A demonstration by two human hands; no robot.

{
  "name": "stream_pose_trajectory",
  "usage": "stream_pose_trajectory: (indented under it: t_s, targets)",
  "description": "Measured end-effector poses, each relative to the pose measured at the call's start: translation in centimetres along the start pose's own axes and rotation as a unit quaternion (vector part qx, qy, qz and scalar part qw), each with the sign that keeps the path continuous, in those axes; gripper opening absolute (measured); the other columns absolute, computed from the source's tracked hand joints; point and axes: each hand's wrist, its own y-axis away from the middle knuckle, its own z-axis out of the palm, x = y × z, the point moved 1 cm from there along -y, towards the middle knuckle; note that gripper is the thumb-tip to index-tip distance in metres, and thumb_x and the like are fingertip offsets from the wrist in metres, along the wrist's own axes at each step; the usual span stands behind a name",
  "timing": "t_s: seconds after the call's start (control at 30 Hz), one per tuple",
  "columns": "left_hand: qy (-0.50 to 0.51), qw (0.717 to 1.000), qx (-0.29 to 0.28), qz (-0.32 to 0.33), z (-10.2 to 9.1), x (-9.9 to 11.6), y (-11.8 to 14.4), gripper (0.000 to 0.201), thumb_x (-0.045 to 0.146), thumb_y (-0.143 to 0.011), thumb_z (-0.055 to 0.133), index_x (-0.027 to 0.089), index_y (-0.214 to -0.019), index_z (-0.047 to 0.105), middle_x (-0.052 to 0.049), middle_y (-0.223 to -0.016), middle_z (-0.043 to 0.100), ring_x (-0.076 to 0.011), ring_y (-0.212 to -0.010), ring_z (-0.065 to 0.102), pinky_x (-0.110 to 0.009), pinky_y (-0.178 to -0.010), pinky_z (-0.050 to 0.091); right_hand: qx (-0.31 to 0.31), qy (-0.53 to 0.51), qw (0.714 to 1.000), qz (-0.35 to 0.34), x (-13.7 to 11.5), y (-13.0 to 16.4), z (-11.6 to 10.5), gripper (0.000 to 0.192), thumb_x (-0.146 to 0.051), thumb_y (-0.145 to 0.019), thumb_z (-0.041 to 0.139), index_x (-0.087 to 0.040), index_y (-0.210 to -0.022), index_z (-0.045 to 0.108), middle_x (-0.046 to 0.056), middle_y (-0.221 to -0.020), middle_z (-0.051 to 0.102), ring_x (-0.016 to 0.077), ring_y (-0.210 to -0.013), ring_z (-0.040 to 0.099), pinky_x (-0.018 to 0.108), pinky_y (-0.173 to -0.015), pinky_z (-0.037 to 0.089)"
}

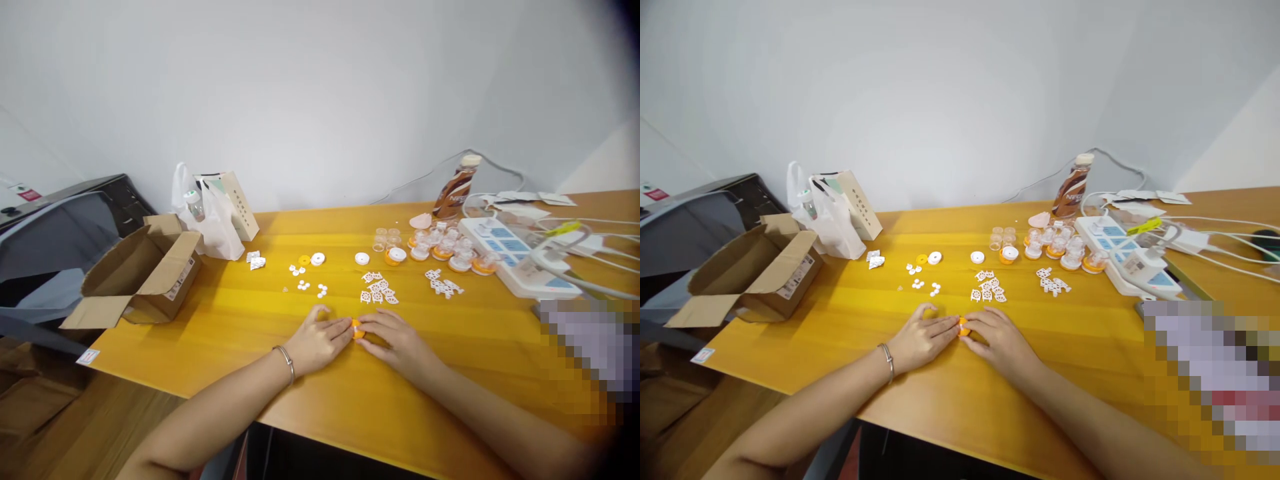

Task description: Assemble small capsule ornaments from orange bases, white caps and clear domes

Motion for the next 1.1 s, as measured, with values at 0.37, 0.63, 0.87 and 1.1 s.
stream_pose_trajectory:
  t_s: [0.37,0.63,0.87,1.1]
  targets:
    - [0.079,0.958,0.06,-0.268,-1.9,-5.7,0.6,0.019,0.026,-0.086,0.048,0.021,-0.099,0.061,-0.004,-0.096,0.065,-0.0156,-0.089,0.058,-0.03,-0.079,0.043,-0.003,-0.033,0.996,0.087,-0.5,-0.2,-0.6,0.019,-0.027,-0.077,0.055,-0.023,-0.096,0.053,0.004,-0.092,0.066,0.0203,-0.085,0.062,0.036,-0.077,0.049]
    - [0.063,0.951,0.012,-0.302,-1.0,-9.0,1.6,0.017,0.027,-0.083,0.052,0.022,-0.085,0.068,-0.004,-0.085,0.061,-0.0157,-0.083,0.056,-0.029,-0.076,0.045,-0.002,-0.043,0.995,0.092,-0.4,-0.2,-0.5,0.021,-0.028,-0.076,0.055,-0.023,-0.096,0.054,0.005,-0.093,0.066,0.0212,-0.086,0.062,0.037,-0.077,0.049]
    - [0.054,0.958,-0.024,-0.281,-1.3,-7.6,1.3,0.015,0.021,-0.084,0.05,0.019,-0.079,0.065,-0.003,-0.082,0.062,-0.0133,-0.076,0.058,-0.024,-0.071,0.046,-0.005,-0.044,0.996,0.084,-0.3,-0.1,-0.4,0.024,-0.027,-0.077,0.055,-0.022,-0.1,0.053,0.006,-0.096,0.066,0.0206,-0.089,0.062,0.037,-0.08,0.049]
    - [0.012,0.971,-0.061,-0.231,-1.3,-7.2,1.2,0.02,0.017,-0.085,0.045,0.016,-0.07,0.059,-0.005,-0.07,0.058,-0.0152,-0.069,0.057,-0.026,-0.069,0.046,-0.002,-0.046,0.996,0.076,-0.3,-0.1,-0.3,0.024,-0.026,-0.076,0.055,-0.023,-0.1,0.055,0.006,-0.097,0.067,0.0214,-0.09,0.062,0.038,-0.079,0.049]
